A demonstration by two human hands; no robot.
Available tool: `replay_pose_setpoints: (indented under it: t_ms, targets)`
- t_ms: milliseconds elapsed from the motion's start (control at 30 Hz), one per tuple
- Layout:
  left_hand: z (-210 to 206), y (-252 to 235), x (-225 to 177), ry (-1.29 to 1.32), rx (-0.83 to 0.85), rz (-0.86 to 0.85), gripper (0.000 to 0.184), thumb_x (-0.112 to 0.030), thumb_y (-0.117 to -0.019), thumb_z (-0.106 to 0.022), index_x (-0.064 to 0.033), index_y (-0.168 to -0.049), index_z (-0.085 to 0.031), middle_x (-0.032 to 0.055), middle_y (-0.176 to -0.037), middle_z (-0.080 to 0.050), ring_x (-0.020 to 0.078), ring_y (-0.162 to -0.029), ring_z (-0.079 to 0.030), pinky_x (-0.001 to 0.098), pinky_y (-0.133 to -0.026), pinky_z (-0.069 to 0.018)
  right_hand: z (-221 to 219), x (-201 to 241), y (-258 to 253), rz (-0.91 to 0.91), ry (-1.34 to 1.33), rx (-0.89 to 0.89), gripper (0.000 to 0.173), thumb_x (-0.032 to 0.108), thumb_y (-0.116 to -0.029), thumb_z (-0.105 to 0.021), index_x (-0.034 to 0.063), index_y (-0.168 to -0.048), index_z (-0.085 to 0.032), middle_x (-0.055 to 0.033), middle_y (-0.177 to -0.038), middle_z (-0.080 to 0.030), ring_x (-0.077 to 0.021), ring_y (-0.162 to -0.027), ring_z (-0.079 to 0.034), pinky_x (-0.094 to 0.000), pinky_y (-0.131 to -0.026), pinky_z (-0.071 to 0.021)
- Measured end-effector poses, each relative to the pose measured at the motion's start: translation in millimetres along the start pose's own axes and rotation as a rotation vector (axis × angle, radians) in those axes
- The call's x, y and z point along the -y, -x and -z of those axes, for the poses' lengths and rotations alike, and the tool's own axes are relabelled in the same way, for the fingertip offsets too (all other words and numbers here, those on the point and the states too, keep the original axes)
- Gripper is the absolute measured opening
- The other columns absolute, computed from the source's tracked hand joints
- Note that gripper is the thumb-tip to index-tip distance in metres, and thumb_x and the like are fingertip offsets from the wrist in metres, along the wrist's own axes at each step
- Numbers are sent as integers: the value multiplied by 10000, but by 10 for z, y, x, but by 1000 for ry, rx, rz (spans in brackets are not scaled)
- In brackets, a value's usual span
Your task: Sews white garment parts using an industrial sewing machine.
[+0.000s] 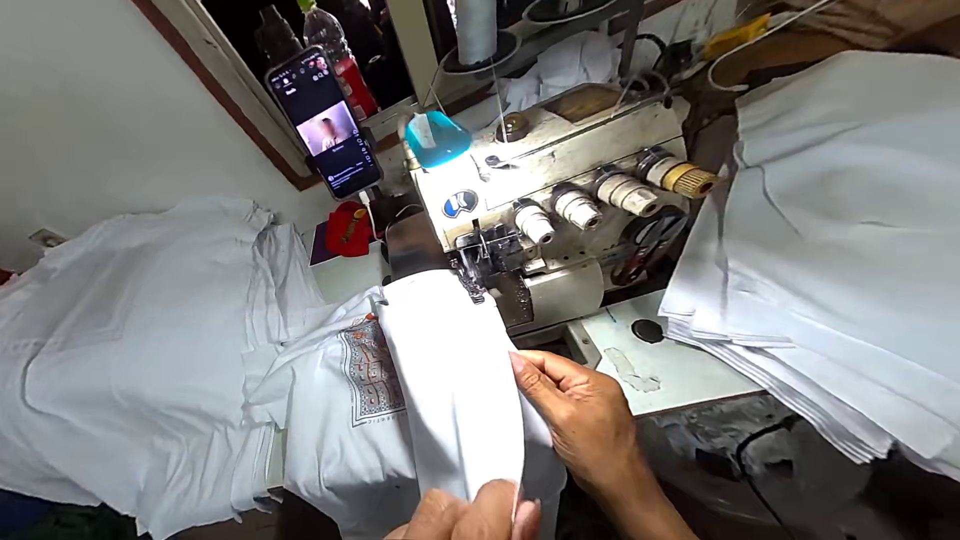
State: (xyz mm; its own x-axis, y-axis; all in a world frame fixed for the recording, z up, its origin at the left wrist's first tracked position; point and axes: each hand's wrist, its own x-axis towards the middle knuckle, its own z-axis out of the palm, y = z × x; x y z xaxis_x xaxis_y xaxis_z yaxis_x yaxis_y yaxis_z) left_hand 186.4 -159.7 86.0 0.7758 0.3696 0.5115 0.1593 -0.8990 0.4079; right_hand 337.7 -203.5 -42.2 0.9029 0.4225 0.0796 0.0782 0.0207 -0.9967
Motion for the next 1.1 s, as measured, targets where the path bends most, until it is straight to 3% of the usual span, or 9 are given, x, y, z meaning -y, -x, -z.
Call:
replay_pose_setpoints:
  t_ms: [133, 300, 433, 700, 767, 833, 933, 1033, 1100]
  targets:
    - [-160, -293, 32, -232, -9, 13, 220, -170, -986, -647, -17, -886, -769, 59, -681, -641, 86, -593, -589, 206, -517, -456, -57, 41, -52, 21, 38, -46, 172, 320, -948, -680, 218, -883, -803, 130, -696, -700, 53, -622, -629, -158, -543, -504]
    - [-387, -610, 177, -504, -61, -45, 250, -231, -958, -630, -95, -795, -762, -4, -598, -565, 88, -493, -512, 251, -423, -344, -93, 91, -91, -8, 39, -21, 176, 338, -934, -700, 229, -852, -811, 139, -677, -689, 66, -598, -603, -162, -535, -482]
    - [-553, -746, 295, -621, -75, -91, 241, -242, -921, -615, -122, -749, -734, -18, -579, -557, 113, -473, -524, 287, -408, -333, -132, 102, -74, -34, 9, 5, 201, 378, -933, -710, 232, -843, -814, 137, -690, -701, 69, -605, -606, -165, -542, -479]
    - [-771, -854, 363, -656, -35, -44, 177, -208, -882, -654, -123, -733, -700, -14, -587, -530, 144, -456, -514, 319, -404, -343, -182, 75, -44, -79, -75, -19, 177, 329, -915, -714, 193, -832, -790, 134, -618, -636, 63, -520, -530, -158, -471, -424]
    - [-824, -878, 361, -663, -25, -23, 166, -192, -875, -661, -119, -731, -700, -7, -602, -536, 146, -463, -518, 323, -409, -345, -178, 85, -54, -95, -100, -1, 177, 326, -917, -704, 186, -870, -801, 119, -658, -691, 58, -565, -609, -159, -504, -500]
    - [-873, -909, 362, -681, -18, -12, 146, -154, -847, -684, -114, -707, -676, 8, -624, -535, 156, -469, -526, 326, -406, -354, -208, 93, -65, -90, -100, -18, 198, 334, -912, -699, 196, -784, -762, 117, -637, -668, 54, -558, -595, -172, -491, -476]
    - [-953, -938, 387, -693, -4, 15, 155, -128, -818, -689, -107, -677, -628, 28, -645, -534, 179, -478, -539, 329, -400, -370, -264, 87, -68, -48, -96, -96, 169, 310, -904, -713, 187, -796, -756, 108, -665, -699, 42, -592, -642, -166, -526, -528]
    - [-979, -896, 435, -563, -31, 12, 130, -118, -832, -684, -100, -706, -660, 32, -650, -554, 178, -494, -563, 337, -406, -403, -315, 94, -47, -10, -112, -184, 96, 226, -897, -723, 147, -850, -752, 87, -677, -712, 23, -590, -655, -164, -535, -542]
    - [-919, -747, 519, -342, -65, -32, 109, -140, -871, -670, -106, -801, -747, 1, -694, -600, 116, -535, -580, 278, -444, -452, -306, 84, 2, 1, -161, -174, 78, 167, -911, -706, 109, -887, -752, 69, -680, -709, 13, -575, -648, -158, -523, -543]
